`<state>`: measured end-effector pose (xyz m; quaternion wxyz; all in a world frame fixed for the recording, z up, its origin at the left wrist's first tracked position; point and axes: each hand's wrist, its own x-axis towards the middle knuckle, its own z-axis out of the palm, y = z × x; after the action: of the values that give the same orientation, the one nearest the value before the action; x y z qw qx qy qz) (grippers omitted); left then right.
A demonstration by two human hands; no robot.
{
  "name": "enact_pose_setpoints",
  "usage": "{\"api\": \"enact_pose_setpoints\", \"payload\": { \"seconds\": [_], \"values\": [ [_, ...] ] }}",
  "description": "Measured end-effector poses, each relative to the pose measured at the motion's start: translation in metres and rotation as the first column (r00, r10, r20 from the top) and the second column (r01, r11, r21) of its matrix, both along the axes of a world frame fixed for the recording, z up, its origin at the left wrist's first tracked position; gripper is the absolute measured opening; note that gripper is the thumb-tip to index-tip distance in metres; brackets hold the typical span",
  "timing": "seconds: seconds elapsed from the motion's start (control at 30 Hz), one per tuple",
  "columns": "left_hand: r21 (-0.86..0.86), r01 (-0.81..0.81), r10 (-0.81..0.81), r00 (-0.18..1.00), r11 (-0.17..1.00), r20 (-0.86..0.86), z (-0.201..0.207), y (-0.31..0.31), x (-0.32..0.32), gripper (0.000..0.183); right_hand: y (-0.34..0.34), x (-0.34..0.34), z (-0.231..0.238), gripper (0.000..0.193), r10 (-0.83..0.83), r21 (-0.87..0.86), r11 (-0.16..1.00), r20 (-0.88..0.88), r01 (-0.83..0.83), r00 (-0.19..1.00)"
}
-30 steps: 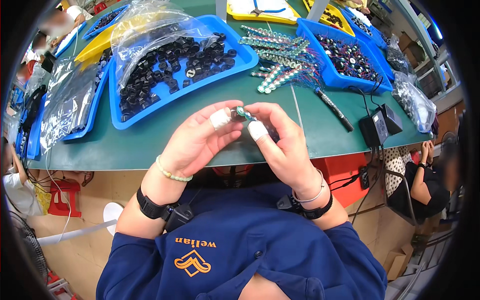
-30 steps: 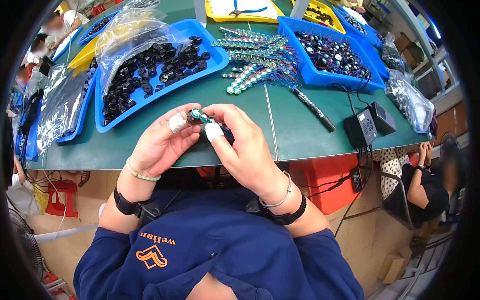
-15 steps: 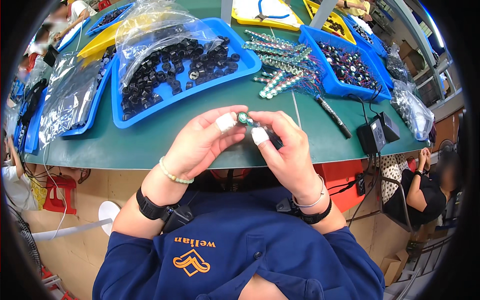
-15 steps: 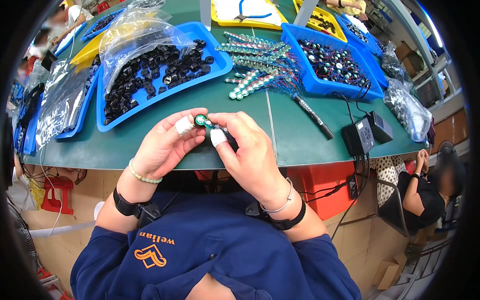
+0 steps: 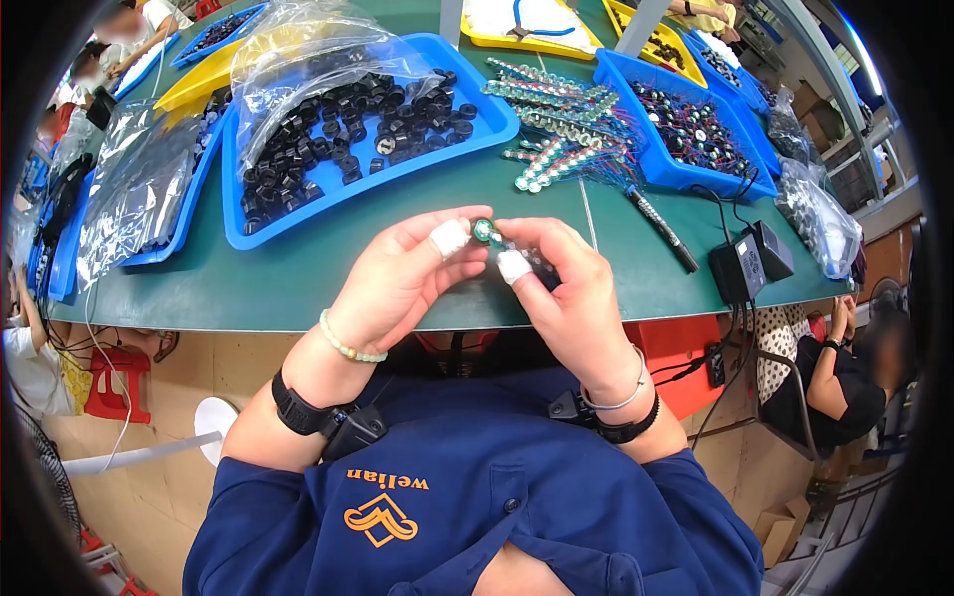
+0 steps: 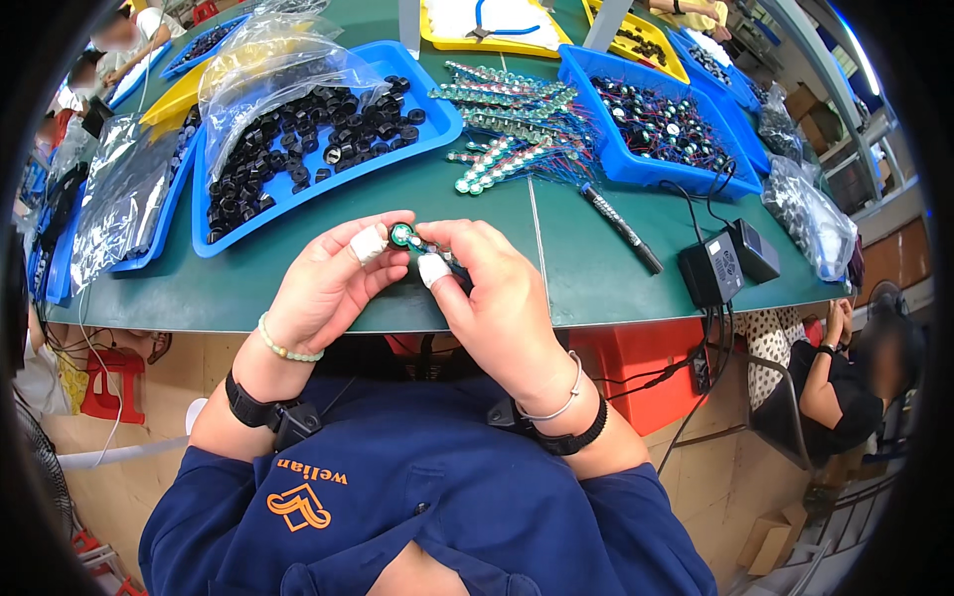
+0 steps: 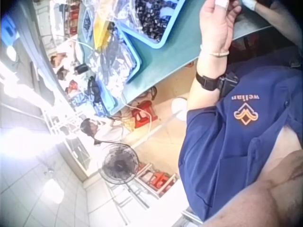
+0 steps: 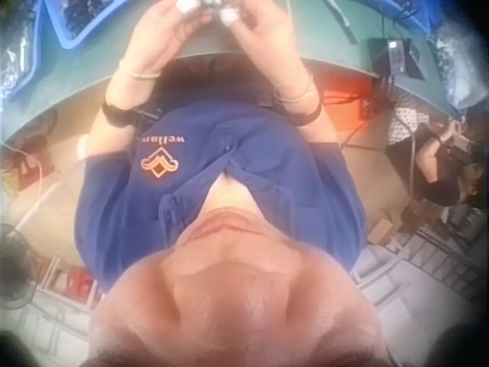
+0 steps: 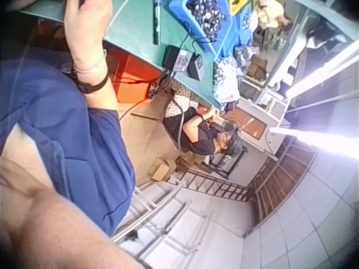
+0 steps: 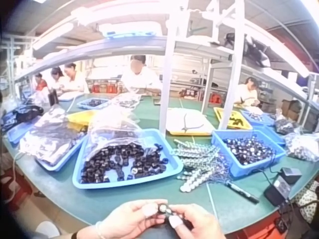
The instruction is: Assemble small electronic components by connecting wires to circular green modules.
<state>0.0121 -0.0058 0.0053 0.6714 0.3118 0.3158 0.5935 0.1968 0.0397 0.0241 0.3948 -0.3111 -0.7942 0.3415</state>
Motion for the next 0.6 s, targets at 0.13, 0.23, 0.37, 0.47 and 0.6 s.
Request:
{"api": "enact_pose_setpoints", "payload": {
  "seconds": [0.13,0.23,0.37,0.47,0.6],
  "values": [
    [0.048,-0.014,0.019,0.993,0.999,-0.114,-0.001,-0.001,0.002,0.035,-0.003,-0.001,0.003,0.024,-0.078,0.211,0.976,0.103,0.054,0.992],
    [0.066,-0.065,0.083,0.937,0.996,-0.340,0.005,-0.006,0.003,0.031,-0.006,-0.004,-0.002,0.022,-0.047,0.238,0.971,0.092,0.023,0.995],
    [0.275,-0.125,0.262,0.794,0.953,-0.549,0.010,-0.006,0.002,0.025,-0.008,-0.008,0.008,0.018,-0.013,0.163,0.987,0.110,-0.005,0.994],
    [0.385,-0.141,0.369,0.693,0.912,-0.620,0.019,-0.004,0.004,0.023,-0.012,-0.013,0.015,0.016,0.002,0.090,0.996,0.107,-0.011,0.994],
    [0.525,-0.088,0.519,0.355,0.846,-0.777,0.027,0.005,-0.003,0.022,-0.012,-0.012,0.016,0.016,0.027,-0.041,0.999,0.080,-0.024,0.996]
  ]
}}
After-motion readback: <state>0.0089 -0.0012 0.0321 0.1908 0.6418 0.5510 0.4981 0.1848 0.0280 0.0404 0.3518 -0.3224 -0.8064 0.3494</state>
